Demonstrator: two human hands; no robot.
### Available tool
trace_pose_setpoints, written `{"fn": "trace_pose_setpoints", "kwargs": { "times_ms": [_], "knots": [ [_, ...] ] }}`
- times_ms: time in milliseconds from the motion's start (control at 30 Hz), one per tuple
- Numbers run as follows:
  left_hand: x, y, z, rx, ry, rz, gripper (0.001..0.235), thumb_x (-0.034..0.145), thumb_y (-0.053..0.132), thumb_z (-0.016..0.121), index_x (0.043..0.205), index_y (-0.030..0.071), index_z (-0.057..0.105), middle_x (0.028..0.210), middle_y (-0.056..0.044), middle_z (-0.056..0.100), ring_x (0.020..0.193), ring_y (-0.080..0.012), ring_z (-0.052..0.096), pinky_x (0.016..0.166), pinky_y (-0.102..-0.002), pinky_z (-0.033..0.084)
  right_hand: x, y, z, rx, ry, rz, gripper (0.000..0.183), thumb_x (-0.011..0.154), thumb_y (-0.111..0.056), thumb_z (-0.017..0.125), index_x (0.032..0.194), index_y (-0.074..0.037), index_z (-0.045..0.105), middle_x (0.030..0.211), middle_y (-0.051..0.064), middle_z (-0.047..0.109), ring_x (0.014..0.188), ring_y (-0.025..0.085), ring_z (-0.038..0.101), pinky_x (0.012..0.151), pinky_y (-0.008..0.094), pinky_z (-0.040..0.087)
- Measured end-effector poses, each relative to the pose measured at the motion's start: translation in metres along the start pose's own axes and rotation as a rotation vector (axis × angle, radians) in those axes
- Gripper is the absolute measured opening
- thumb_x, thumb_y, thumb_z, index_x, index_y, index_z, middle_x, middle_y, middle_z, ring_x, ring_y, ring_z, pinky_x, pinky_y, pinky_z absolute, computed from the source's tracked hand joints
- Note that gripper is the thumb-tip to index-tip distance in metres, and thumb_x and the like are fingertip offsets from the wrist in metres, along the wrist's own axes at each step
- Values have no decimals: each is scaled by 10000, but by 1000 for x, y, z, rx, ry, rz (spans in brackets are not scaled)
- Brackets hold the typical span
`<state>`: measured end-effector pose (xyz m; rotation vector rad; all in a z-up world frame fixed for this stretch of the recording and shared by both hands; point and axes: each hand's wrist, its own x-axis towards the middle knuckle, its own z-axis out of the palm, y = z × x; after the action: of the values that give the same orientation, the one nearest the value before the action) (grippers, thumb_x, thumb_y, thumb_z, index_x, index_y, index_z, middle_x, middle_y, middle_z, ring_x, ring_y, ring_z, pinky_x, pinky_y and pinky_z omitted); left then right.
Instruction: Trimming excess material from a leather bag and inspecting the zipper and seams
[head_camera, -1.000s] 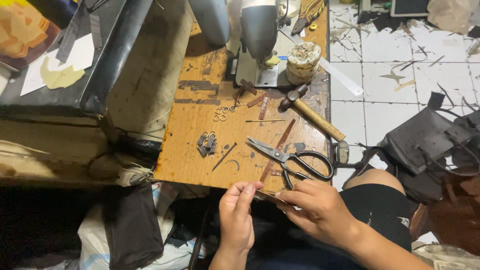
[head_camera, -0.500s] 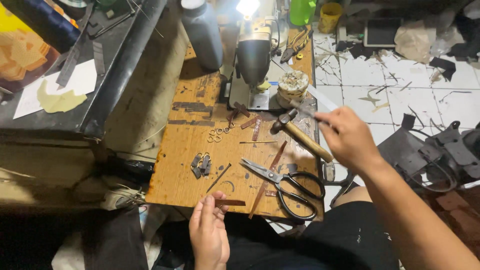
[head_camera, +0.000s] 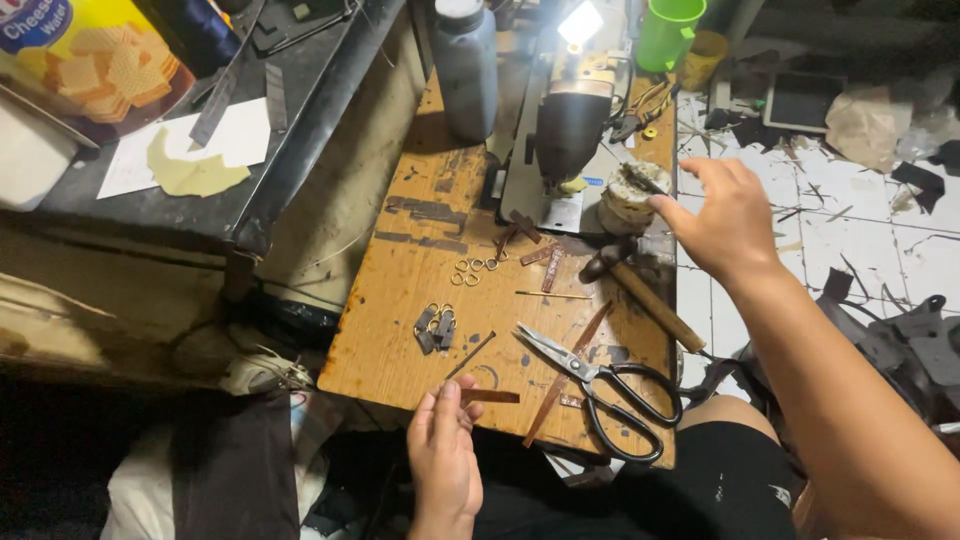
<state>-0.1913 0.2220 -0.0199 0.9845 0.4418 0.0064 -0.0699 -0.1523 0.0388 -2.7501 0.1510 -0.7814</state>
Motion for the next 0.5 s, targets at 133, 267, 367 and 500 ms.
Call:
{"fn": "trace_pose_setpoints", "kwargs": {
  "times_ms": [133,267,367,500],
  "knots": [
    [11,-3,12,-18,-24,20,138,1000,153,613,998,36,687,1055,-166,737,898,-140,624,751,-300,539,-28,-68,-45,259,65,-311,258,957,-177,792,1155,-19,738,1078,147,734,1038,267,625,951,385,472],
    [12,5,34,-23,-21,-24,170,996,186,618,1019,29,678,1051,-149,717,847,-144,587,729,-290,540,-70,-144,-59,346,31,-671,445,796,-383,902,1075,-90,717,1088,76,703,1029,243,604,982,411,363],
    [13,2,42,-53,-1,-25,152,981,196,637,1031,59,677,1056,-117,744,886,-136,645,694,-253,523,-87,-172,-58,142,112,-849,454,930,-513,746,1149,-119,690,1092,91,701,1015,277,652,928,446,448],
    [11,5,45,-87,-29,-71,141,990,207,631,1039,84,676,1049,-101,757,899,-151,666,705,-264,509,-91,-174,-48,205,124,-883,232,990,-239,698,1134,-60,664,1065,109,671,981,302,650,920,478,441]
  ]
}}
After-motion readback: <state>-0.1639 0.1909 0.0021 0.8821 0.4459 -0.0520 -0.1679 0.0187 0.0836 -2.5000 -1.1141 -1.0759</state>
